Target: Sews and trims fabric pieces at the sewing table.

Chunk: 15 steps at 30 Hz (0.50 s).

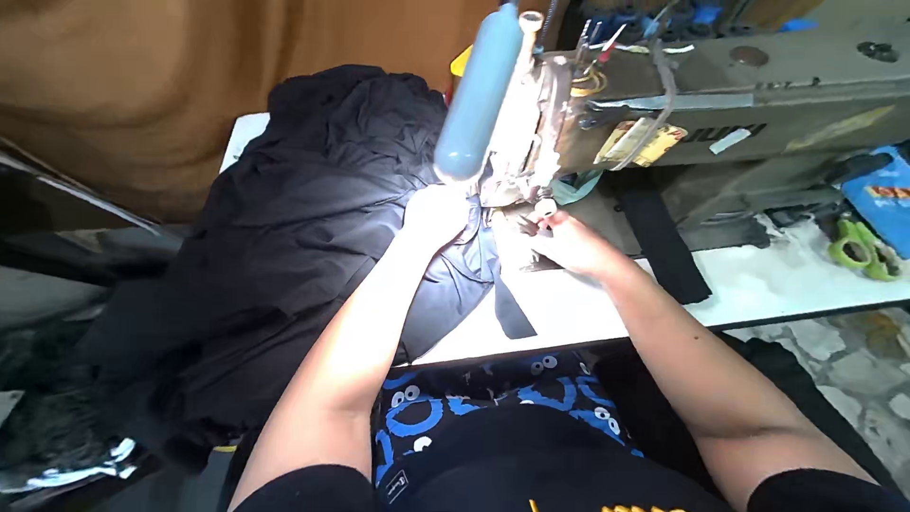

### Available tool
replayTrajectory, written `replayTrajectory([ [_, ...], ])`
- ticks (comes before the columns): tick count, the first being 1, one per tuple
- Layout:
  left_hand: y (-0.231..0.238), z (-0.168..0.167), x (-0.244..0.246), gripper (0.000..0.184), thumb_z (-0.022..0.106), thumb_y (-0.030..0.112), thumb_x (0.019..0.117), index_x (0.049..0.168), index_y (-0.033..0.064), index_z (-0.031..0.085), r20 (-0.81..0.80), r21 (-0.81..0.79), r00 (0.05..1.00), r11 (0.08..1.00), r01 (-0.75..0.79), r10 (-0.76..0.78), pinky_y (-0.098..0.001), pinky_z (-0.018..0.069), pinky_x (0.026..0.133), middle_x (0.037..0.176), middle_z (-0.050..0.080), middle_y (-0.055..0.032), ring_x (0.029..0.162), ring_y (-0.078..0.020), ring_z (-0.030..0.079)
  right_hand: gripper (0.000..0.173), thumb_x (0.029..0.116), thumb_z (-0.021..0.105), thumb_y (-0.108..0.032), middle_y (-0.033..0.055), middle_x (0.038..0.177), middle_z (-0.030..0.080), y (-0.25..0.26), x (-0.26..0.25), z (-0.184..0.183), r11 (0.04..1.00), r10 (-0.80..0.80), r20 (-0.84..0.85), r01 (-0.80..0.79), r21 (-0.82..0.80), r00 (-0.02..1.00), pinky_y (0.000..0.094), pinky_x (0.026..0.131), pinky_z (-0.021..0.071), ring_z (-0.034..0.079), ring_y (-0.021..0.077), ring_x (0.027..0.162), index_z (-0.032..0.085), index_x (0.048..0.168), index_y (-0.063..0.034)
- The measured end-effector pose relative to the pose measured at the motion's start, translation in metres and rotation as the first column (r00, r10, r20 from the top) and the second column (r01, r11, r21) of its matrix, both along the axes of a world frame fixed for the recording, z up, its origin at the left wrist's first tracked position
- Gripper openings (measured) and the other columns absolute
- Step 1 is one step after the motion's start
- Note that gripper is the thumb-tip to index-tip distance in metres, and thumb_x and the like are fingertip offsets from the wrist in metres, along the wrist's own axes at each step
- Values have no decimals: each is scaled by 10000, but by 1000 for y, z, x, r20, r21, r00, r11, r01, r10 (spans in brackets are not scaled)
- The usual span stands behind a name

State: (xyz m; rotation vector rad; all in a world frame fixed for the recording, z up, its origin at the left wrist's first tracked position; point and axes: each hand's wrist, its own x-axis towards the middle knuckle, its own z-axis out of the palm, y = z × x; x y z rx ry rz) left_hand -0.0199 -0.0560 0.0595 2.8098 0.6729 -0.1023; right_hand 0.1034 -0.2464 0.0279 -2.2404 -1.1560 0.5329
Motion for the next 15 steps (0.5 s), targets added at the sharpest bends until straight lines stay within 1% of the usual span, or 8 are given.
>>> replayTrajectory([
  [2,4,-6,8,322,486,221,1041,1207,25,681,-9,-7,1000,1000,22,-22,-636,502,877,1187,677,-250,1149,-447,641,358,1007,619,-116,246,1281,640,8,3,4,996,-67,-93,71,44,993,533,1065,449,601,339,1226,599,1332,32],
  [4,8,-19,11,348,528,211,1011,1291,44,649,9,28,998,998,57,-57,-616,472,916,1298,596,-254,1253,-449,548,346,1023,617,-151,225,1251,669,15,10,-4,990,-111,-118,121,78,987,510,1055,470,635,303,1187,619,1322,22],
  [7,15,-38,8,459,503,225,980,1422,156,603,128,25,990,998,60,-62,-615,430,918,1360,564,-239,1298,-443,501,330,1001,650,-219,194,1128,703,24,15,-14,982,-103,-70,113,151,992,452,994,511,668,228,1071,665,1198,46],
  [9,17,-46,7,485,502,228,959,1433,190,596,198,20,978,998,54,-57,-615,427,903,1368,567,-221,1302,-432,500,314,983,675,-246,97,1047,703,33,18,-18,977,-114,-31,118,180,993,315,911,551,664,91,975,674,1165,9],
  [11,18,-48,7,490,515,239,934,1412,170,600,215,2,975,999,48,-48,-613,417,902,1366,561,-214,1313,-429,485,371,1005,648,-246,137,1206,680,43,23,-16,992,-80,-4,80,102,997,317,1000,505,635,118,1110,635,1270,13],
  [12,18,-47,7,482,528,242,924,1392,149,603,214,-9,976,999,48,-45,-611,410,906,1361,555,-215,1320,-431,475,381,1025,616,-228,169,1260,655,48,21,-11,997,-63,13,63,45,998,318,1015,480,617,143,1139,609,1303,32],
  [14,20,-46,9,478,540,247,914,1374,130,597,210,-26,977,998,51,-44,-624,397,935,1388,537,-218,1354,-437,448,394,1040,581,-190,223,1306,627,54,17,1,1000,-19,51,20,-19,999,307,1022,451,602,175,1153,586,1331,76],
  [15,21,-46,10,495,536,255,913,1389,130,588,208,-37,977,998,51,-42,-632,387,955,1412,527,-218,1371,-436,438,389,1029,585,-171,218,1290,629,54,18,3,1000,22,76,-20,-16,997,267,1014,453,601,145,1144,586,1321,86],
])
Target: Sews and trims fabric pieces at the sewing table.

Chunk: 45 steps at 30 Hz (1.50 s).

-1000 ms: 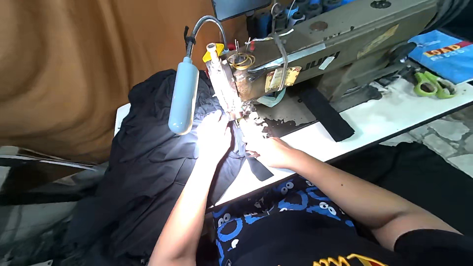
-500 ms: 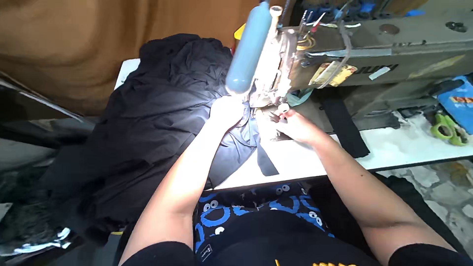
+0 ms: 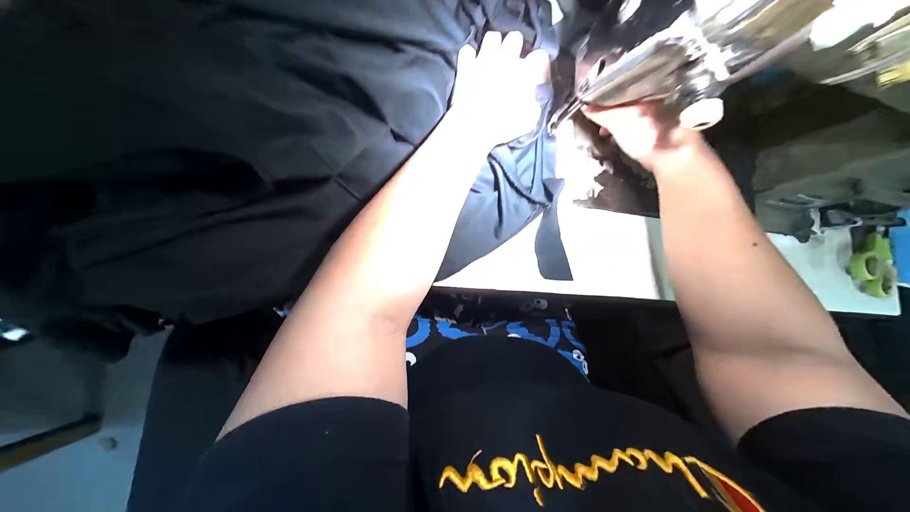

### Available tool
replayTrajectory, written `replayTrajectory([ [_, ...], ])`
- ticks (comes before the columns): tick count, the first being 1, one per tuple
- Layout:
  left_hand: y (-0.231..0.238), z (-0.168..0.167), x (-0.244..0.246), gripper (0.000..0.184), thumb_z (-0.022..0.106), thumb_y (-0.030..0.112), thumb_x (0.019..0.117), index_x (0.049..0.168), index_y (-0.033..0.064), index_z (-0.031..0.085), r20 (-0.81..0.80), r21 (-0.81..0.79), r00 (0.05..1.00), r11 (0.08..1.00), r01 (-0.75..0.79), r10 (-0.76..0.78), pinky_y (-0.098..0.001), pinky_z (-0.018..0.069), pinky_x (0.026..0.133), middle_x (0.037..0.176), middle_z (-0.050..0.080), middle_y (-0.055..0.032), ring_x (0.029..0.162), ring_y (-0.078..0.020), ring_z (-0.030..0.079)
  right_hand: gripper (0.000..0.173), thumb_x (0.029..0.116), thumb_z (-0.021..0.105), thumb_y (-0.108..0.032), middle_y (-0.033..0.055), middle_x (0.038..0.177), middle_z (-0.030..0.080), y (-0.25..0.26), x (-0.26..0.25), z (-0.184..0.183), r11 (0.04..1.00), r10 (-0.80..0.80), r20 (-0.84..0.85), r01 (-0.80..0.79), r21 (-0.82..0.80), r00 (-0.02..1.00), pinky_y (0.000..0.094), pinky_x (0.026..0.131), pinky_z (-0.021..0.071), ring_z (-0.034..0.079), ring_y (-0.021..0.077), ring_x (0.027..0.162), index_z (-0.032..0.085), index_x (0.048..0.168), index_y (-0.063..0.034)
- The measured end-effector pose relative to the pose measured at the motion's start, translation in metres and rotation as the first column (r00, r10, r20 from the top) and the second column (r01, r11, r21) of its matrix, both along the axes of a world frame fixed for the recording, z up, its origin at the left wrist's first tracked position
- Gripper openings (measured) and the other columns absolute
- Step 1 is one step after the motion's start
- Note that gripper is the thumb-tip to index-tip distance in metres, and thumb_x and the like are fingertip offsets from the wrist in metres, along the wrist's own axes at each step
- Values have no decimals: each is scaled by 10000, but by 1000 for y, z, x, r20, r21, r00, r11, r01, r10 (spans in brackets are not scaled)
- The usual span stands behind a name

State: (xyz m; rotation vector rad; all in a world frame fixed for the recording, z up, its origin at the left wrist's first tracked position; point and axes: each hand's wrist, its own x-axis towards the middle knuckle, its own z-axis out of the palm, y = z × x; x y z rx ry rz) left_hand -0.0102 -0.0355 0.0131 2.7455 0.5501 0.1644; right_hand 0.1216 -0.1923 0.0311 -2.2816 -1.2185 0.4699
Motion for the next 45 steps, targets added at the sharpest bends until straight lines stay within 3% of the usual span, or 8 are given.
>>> replayTrajectory([
  [18,3,2,5,853,649,269,857,1632,261,293,51,-102,997,993,-52,57,-638,362,1001,1494,489,-203,1396,-425,416,344,959,606,25,238,1207,620,14,-13,6,994,-28,55,22,106,998,121,983,381,544,43,1124,566,1263,181],
  [24,9,-1,8,792,599,232,882,1622,207,318,192,-240,964,962,-134,182,-585,389,1058,1619,356,-175,1429,-384,409,376,995,630,-252,109,1156,667,-18,12,-12,981,-29,-11,31,189,1000,216,967,487,602,27,1068,629,1241,32],
  [28,8,6,-9,377,467,74,1011,1342,-35,611,470,-361,859,932,-23,203,-377,454,1098,1355,629,-216,1282,-279,600,370,1004,615,-310,172,988,649,-66,-20,0,990,-110,73,103,95,991,458,831,508,616,221,893,629,1094,49],
  [32,-28,2,-60,325,460,132,963,841,-3,729,558,64,781,952,299,-283,-496,508,863,853,694,-175,926,-340,681,183,923,561,-53,152,1036,706,-109,-79,-8,900,340,224,-385,203,913,448,840,582,692,264,960,727,962,14],
  [36,-47,-10,-88,335,526,241,941,1063,35,760,176,108,868,886,451,-464,-733,327,1071,1214,686,-205,1279,-430,576,212,931,590,-13,131,1151,730,-122,-96,-17,896,412,251,-439,61,876,489,783,611,736,283,969,760,1055,-39],
  [40,-44,25,-82,242,527,162,911,834,-1,688,153,123,872,884,450,-465,-657,449,890,835,686,-195,917,-405,687,216,981,556,-23,217,1190,689,-113,-65,2,975,13,214,-60,215,977,563,871,558,697,363,1042,715,1115,38],
  [43,-52,74,-71,227,562,157,915,778,10,667,-51,67,862,860,507,-504,-550,458,716,644,604,-137,685,-325,640,295,975,536,-10,159,1251,691,-78,-70,4,839,130,-92,-60,540,987,314,1010,522,654,166,1161,689,1220,50],
  [45,-53,98,-66,223,589,163,932,773,23,659,-184,73,837,842,535,-516,-530,456,662,649,594,-124,687,-314,629,371,903,525,48,150,1166,703,-53,-74,-5,806,271,-227,-91,585,935,250,808,539,657,97,962,649,1252,69],
])
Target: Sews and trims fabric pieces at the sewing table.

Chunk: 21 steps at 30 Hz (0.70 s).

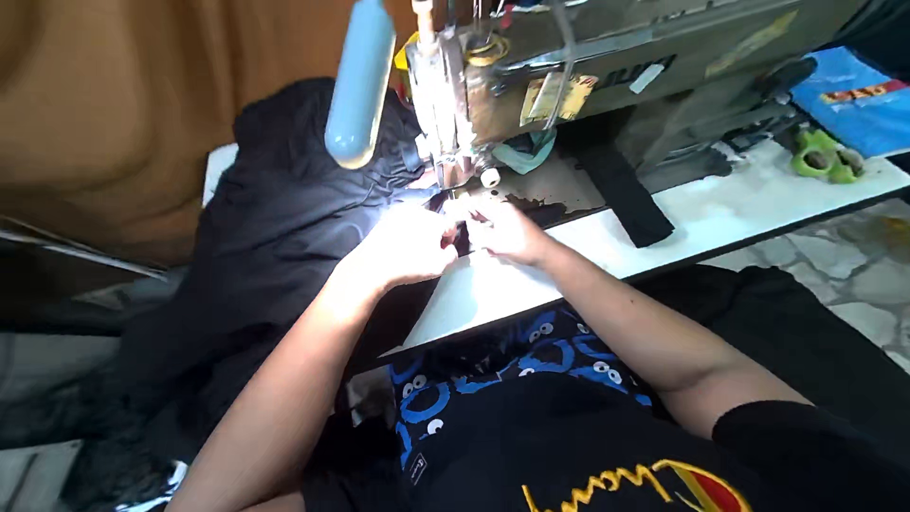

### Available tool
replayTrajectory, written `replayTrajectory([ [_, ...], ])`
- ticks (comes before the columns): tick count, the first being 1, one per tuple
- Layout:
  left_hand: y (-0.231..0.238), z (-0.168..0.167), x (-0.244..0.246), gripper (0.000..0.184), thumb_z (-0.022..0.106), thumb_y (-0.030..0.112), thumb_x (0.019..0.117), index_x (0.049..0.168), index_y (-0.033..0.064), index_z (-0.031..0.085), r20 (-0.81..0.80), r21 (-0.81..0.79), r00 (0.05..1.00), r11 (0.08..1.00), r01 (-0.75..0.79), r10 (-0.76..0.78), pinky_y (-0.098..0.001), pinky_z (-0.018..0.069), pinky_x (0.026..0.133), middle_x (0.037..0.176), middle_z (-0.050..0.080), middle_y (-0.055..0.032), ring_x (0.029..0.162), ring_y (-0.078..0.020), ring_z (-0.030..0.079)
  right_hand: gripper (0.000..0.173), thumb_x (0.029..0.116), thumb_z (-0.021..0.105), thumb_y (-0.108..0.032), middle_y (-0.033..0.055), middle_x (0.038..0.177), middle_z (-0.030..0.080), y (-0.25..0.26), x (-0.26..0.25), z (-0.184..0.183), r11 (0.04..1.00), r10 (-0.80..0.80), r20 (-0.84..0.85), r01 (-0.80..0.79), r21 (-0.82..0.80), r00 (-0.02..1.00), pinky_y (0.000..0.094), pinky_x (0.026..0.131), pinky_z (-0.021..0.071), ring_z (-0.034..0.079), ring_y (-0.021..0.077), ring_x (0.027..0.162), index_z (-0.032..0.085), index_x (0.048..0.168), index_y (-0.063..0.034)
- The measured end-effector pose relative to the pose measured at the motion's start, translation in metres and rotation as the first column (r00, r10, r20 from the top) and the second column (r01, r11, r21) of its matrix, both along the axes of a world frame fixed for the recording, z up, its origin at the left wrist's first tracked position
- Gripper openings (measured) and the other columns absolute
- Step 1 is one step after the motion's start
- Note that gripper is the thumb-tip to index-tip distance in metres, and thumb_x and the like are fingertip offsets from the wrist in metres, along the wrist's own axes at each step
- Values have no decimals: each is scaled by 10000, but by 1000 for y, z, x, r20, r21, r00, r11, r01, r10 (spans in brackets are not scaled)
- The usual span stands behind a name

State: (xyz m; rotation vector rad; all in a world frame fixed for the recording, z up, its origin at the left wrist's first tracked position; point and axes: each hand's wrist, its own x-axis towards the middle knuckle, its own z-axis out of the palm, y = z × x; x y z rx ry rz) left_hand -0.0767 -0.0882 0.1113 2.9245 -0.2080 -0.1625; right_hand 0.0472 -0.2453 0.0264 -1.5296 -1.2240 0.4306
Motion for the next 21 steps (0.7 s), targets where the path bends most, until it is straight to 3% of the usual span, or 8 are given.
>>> replayTrajectory([
  [2,11,16,-1,259,579,227,918,760,40,662,-25,188,1000,982,-4,9,-581,460,732,660,619,-137,713,-345,654,279,886,536,47,92,975,674,12,-2,-10,993,75,-55,-79,-89,996,237,662,486,579,60,755,680,1125,43],
  [5,23,32,-18,253,598,238,909,774,56,708,-12,294,995,952,-89,97,-695,442,871,707,669,-143,792,-387,684,155,902,555,47,127,894,637,6,-7,-18,988,80,-22,-82,-134,997,341,736,483,575,162,794,674,1001,50],
  [8,-13,26,-31,231,574,209,862,678,129,689,66,-16,997,999,40,-39,-451,489,676,651,616,-5,708,-182,628,131,855,627,27,111,927,699,-12,-28,-25,988,49,-18,-45,146,999,288,777,547,645,122,847,727,940,33],
  [10,-31,11,-30,205,585,156,877,738,80,715,-29,-174,999,984,35,-40,-419,485,667,697,639,-40,754,-194,637,146,876,604,8,119,967,716,-29,-47,-31,975,32,-9,-29,222,999,244,822,549,666,97,901,730,936,50],
  [14,-31,-11,-19,256,572,186,900,765,19,711,-184,-110,980,992,55,-75,-486,460,825,882,699,-129,982,-309,636,144,939,607,-38,182,1054,734,-55,-62,-38,992,-114,375,85,93,920,427,780,604,733,295,931,742,925,13],
  [16,-29,-24,-15,311,546,189,907,722,4,714,-140,-89,981,989,120,-131,-511,439,1072,1069,753,-148,1223,-335,634,148,953,577,-28,175,954,731,-61,-64,-41,994,-88,539,107,-4,838,461,682,596,735,325,844,706,890,8],
  [19,-23,-34,-7,311,532,198,1017,898,-22,716,-241,-6,970,1000,-21,19,-545,527,846,935,709,-175,978,-339,695,164,955,545,-9,171,950,728,-65,-67,-48,990,-85,623,138,-38,777,445,640,589,732,318,817,696,892,5],
  [21,-20,-41,-2,301,563,268,1044,1021,9,716,-283,190,932,966,-176,225,-589,535,816,982,691,-197,977,-383,688,164,955,548,-16,164,975,730,-65,-71,-51,985,-102,641,169,-44,761,431,643,592,732,306,827,705,910,-5],
])
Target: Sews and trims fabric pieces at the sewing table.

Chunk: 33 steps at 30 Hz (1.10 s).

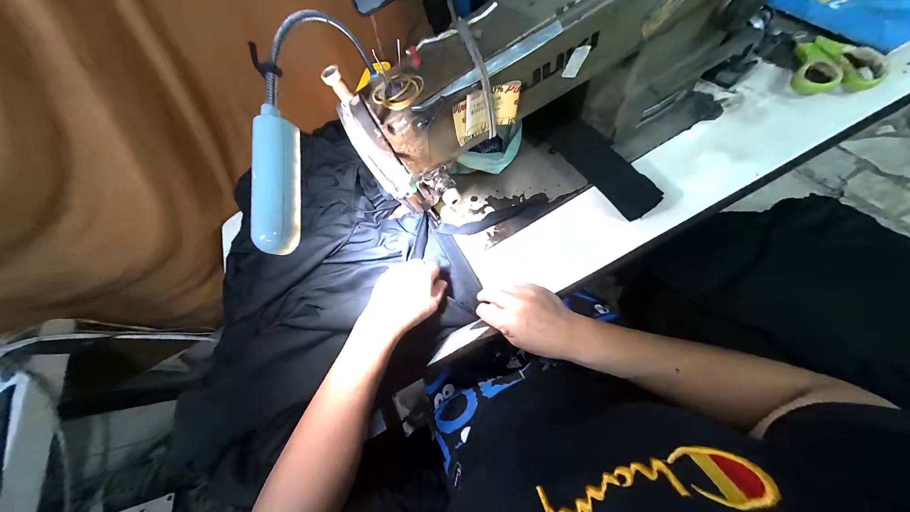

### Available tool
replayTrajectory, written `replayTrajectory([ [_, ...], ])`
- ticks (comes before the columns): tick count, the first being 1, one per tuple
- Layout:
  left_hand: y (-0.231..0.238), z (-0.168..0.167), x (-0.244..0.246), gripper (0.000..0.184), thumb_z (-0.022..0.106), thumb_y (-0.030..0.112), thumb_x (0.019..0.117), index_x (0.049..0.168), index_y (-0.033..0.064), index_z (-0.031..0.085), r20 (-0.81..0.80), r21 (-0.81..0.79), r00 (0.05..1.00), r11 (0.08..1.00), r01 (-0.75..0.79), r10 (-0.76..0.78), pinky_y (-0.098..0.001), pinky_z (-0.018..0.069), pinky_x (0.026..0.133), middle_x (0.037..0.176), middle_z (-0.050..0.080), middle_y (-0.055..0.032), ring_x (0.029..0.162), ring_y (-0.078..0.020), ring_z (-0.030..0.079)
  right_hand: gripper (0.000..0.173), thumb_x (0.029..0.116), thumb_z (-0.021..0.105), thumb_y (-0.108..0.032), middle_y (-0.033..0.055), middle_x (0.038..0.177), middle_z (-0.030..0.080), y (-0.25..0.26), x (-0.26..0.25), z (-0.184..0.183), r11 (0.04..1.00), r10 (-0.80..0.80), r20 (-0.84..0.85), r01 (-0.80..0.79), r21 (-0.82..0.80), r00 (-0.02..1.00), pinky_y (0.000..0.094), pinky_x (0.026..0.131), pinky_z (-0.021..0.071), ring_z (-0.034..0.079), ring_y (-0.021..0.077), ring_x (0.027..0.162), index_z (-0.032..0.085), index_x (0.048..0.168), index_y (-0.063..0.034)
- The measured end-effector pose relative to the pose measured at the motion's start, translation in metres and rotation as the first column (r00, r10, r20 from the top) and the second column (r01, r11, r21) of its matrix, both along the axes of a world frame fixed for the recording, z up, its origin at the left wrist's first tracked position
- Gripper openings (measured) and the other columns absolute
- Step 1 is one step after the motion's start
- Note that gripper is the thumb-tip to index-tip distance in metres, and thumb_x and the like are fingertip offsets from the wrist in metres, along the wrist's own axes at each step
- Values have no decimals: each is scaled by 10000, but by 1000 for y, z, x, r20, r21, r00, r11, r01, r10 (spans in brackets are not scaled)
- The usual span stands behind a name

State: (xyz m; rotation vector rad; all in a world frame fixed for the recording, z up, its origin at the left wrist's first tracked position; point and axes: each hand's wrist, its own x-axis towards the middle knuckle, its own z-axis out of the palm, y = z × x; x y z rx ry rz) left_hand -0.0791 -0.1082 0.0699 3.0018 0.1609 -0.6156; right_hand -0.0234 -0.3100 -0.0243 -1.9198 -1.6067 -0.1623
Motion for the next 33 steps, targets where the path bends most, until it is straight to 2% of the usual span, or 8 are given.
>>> replayTrajectory([
  [7,-5,-12,4,156,640,134,942,898,34,752,53,229,989,966,121,-137,-606,436,902,971,703,-160,1030,-378,649,150,955,557,-23,162,881,693,4,1,2,1000,22,9,-22,3,1000,416,580,565,709,308,752,676,869,3],
  [13,-3,-5,15,188,629,174,951,887,51,757,-44,253,991,958,135,-128,-651,334,1073,1023,697,-156,1109,-367,627,206,1006,470,-29,244,1405,582,8,9,39,909,30,-272,-139,-393,962,531,817,554,672,418,1102,650,1099,9],
  [16,-13,-4,30,208,660,206,959,953,25,763,174,141,966,976,167,-190,-600,488,902,987,711,-181,1013,-382,677,232,1018,456,-33,279,1281,580,11,13,49,855,50,-319,-206,-476,946,566,766,530,643,461,1015,619,1179,2],
  [20,-44,-10,71,202,633,170,991,1015,3,742,380,-95,917,981,170,-122,-546,561,847,1027,708,-191,994,-371,694,319,1032,412,-16,308,1454,492,11,14,61,790,4,-366,-228,-569,931,599,779,524,665,485,971,595,1293,-14],
  [23,-69,-22,102,239,638,175,977,1040,-36,731,452,-94,880,973,211,-148,-556,559,865,1053,710,-227,1029,-400,696,369,1015,429,-9,302,1344,583,9,10,47,872,29,-329,-185,-454,944,593,779,536,671,477,1008,608,1336,-43],
  [26,-87,-23,129,359,617,214,1004,1278,-15,659,231,-28,972,998,60,-51,-594,496,972,1285,621,-254,1255,-444,567,312,1010,485,-44,266,1149,673,7,7,32,950,44,-287,-129,-285,957,572,754,558,693,449,961,664,1265,-50],
  [28,-86,-23,133,279,580,153,1008,1209,-3,694,194,-30,980,999,38,-31,-600,488,994,1276,637,-238,1253,-428,579,337,1019,468,-40,265,1204,652,7,9,36,933,41,-318,-150,-326,947,571,784,552,685,446,994,616,1322,-36],
  [33,-59,-1,57,128,631,88,879,920,-2,712,564,-231,815,923,307,-130,-507,544,821,920,698,-147,927,-308,683,299,1017,462,-35,272,1215,656,1,10,38,934,40,-349,-159,-320,936,578,807,553,681,451,1023,640,1253,6],
])
